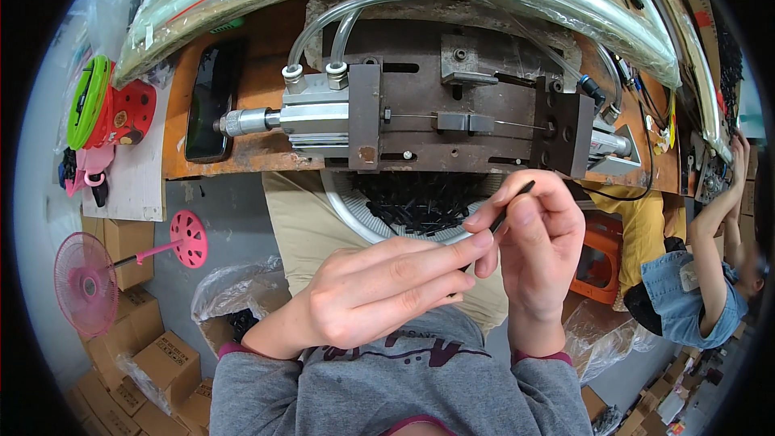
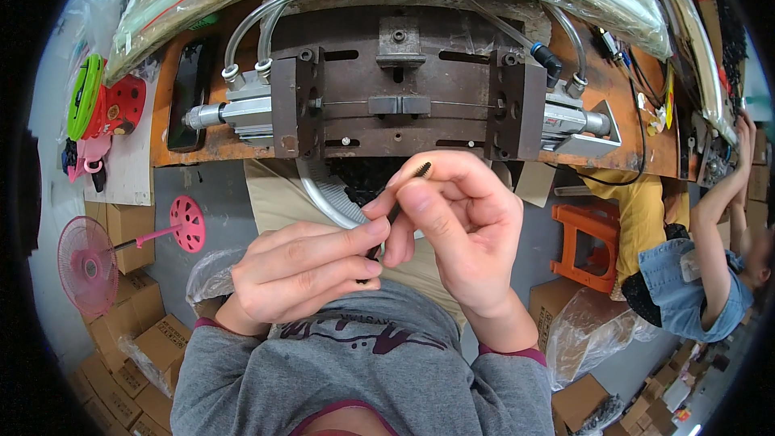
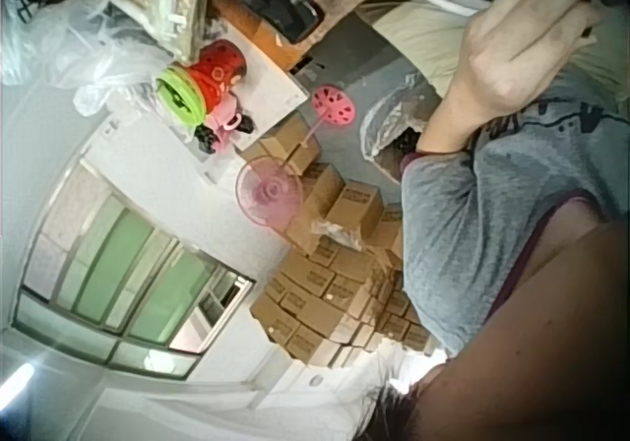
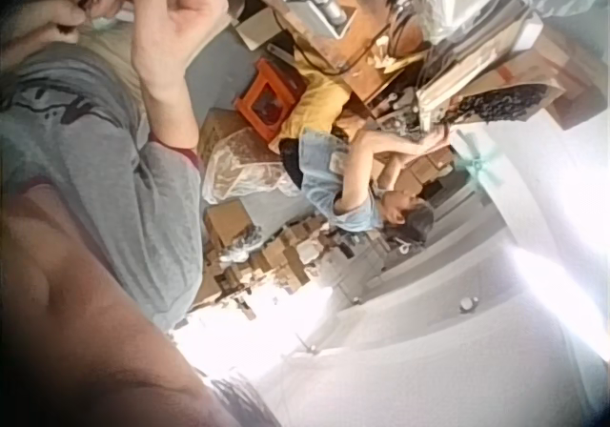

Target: Assembling small black plastic cable connectors using a manual or pneumatic press machine at a workbench.

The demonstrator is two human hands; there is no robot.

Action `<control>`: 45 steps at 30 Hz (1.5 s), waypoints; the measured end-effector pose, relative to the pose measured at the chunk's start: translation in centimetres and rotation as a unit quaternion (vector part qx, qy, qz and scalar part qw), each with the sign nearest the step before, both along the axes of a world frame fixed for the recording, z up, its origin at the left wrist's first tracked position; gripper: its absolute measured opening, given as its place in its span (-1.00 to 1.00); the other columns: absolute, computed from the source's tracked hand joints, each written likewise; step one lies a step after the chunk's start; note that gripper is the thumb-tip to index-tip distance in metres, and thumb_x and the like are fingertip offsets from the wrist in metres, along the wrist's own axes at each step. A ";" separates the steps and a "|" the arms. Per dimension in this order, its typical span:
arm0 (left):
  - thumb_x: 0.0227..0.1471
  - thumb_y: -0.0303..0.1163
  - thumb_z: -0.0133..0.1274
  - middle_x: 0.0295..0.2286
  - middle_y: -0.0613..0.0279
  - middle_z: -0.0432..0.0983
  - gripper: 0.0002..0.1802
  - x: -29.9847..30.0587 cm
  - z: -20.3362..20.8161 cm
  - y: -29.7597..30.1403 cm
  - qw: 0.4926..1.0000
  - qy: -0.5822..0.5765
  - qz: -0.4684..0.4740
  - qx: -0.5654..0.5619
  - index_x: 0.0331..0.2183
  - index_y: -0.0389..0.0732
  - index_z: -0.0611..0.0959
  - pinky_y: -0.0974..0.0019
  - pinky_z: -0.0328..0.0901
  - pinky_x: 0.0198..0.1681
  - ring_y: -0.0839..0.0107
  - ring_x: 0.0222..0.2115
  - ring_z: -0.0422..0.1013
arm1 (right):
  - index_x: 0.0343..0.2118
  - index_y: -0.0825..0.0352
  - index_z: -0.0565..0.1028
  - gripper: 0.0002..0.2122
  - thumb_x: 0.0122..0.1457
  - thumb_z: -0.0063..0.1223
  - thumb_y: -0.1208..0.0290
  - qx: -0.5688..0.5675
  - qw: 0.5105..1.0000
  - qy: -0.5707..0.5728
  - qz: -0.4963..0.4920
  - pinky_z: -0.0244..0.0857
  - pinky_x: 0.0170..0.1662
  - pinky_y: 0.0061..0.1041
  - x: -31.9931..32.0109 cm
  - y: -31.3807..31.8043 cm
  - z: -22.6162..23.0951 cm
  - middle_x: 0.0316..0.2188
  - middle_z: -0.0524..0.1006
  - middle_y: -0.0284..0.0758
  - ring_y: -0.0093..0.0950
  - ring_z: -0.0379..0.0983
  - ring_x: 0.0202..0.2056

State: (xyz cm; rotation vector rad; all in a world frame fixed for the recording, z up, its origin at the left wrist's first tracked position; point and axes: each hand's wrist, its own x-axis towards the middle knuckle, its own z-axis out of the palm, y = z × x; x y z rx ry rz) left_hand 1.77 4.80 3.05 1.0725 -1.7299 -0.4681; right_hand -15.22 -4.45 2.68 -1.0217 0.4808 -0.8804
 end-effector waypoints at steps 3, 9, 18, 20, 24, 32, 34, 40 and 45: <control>-0.28 -0.57 0.36 -0.08 -0.09 0.56 -0.66 0.0 0.0 -0.1 1.000 -0.020 0.008 -0.003 -0.31 -0.35 0.70 0.29 0.52 -0.26 0.23 -0.30 0.58 | -0.27 0.51 0.47 -0.92 0.29 -0.01 0.59 0.021 0.999 0.006 0.039 0.36 -0.52 -0.66 -0.3 -0.4 -0.3 -0.34 0.58 -0.10 -0.59 0.48 -0.55; -0.28 -0.57 0.35 -0.04 -0.07 0.52 -0.61 -0.2 -0.7 -0.8 0.997 -0.050 0.058 0.007 -0.27 -0.36 0.68 0.28 0.51 -0.23 0.20 -0.22 0.55 | -0.27 0.50 0.57 -0.91 0.18 0.14 0.64 -0.077 0.981 0.178 0.004 0.34 -0.45 -0.73 -0.8 -1.6 0.9 -0.34 0.54 -0.31 -0.68 0.47 -0.43; -0.19 -0.44 0.29 0.00 0.03 0.52 -0.73 -1.4 -3.1 -4.1 0.955 -0.224 0.191 -0.030 -0.36 -0.31 0.64 0.30 0.48 -0.21 0.21 -0.36 0.58 | -0.32 0.40 0.60 -0.90 0.10 0.25 0.55 -0.444 0.807 0.305 -0.241 0.21 -0.47 -0.76 1.1 -9.5 6.1 -0.44 0.58 -0.44 -0.75 0.38 -0.54; -0.18 -0.44 0.28 0.00 0.01 0.52 -0.74 -1.8 -3.6 -4.2 0.948 -0.242 0.206 -0.026 -0.36 -0.31 0.64 0.31 0.48 -0.22 0.22 -0.39 0.57 | -0.35 0.32 0.62 -0.88 0.04 0.30 0.49 -0.535 0.736 0.307 -0.278 0.24 -0.49 -0.70 2.5 -12.5 6.8 -0.41 0.61 -0.46 -0.70 0.41 -0.54; -0.21 -0.47 0.29 -0.01 -0.03 0.52 -0.75 -2.0 -3.2 -5.0 0.948 -0.247 0.202 -0.016 -0.37 -0.29 0.64 0.34 0.44 -0.35 0.27 -0.50 0.54 | -0.27 0.29 0.60 -0.82 0.02 0.26 0.50 -0.667 0.584 0.380 -0.263 0.36 -0.39 -0.55 5.3 -16.5 9.2 -0.35 0.61 -0.36 -0.54 0.50 -0.45; -0.24 -0.46 0.31 -0.02 -0.03 0.53 -0.73 -1.9 -2.9 -5.0 0.946 -0.257 0.196 -0.007 -0.38 -0.27 0.64 0.41 0.33 -0.52 0.39 -0.68 0.40 | -0.20 0.46 0.39 -0.71 -0.04 0.08 0.67 -0.632 0.458 0.601 -0.174 0.42 -0.20 -0.24 12.1 -21.6 10.6 -0.38 0.57 -0.07 -0.11 0.53 -0.23; -0.23 -0.45 0.31 -0.01 -0.02 0.53 -0.73 -1.9 -2.9 -5.1 0.946 -0.261 0.194 -0.009 -0.37 -0.27 0.64 0.41 0.32 -0.53 0.39 -0.69 0.38 | -0.12 0.39 0.39 -0.62 -0.07 0.19 0.56 -0.650 0.477 0.569 -0.164 0.39 -0.09 -0.22 12.4 -23.5 9.5 -0.32 0.58 -0.06 -0.07 0.52 -0.18; -0.22 -0.45 0.30 0.00 -0.03 0.51 -0.73 -1.6 -2.8 -4.9 0.948 -0.259 0.184 -0.004 -0.37 -0.27 0.64 0.40 0.31 -0.55 0.38 -0.71 0.35 | -0.09 0.42 0.42 -0.53 -0.14 0.25 0.50 -0.628 0.554 0.526 -0.147 0.39 -0.14 -0.27 11.9 -23.8 8.8 -0.35 0.58 -0.07 -0.16 0.55 -0.25; -0.22 -0.45 0.30 0.00 -0.03 0.51 -0.73 -1.5 -2.7 -4.9 0.951 -0.251 0.180 -0.005 -0.37 -0.27 0.64 0.39 0.31 -0.55 0.37 -0.71 0.35 | -0.16 0.48 0.55 -0.60 -0.14 0.23 0.45 -0.618 0.574 0.527 -0.108 0.41 -0.16 -0.37 10.4 -23.2 11.1 -0.45 0.56 -0.18 -0.31 0.53 -0.34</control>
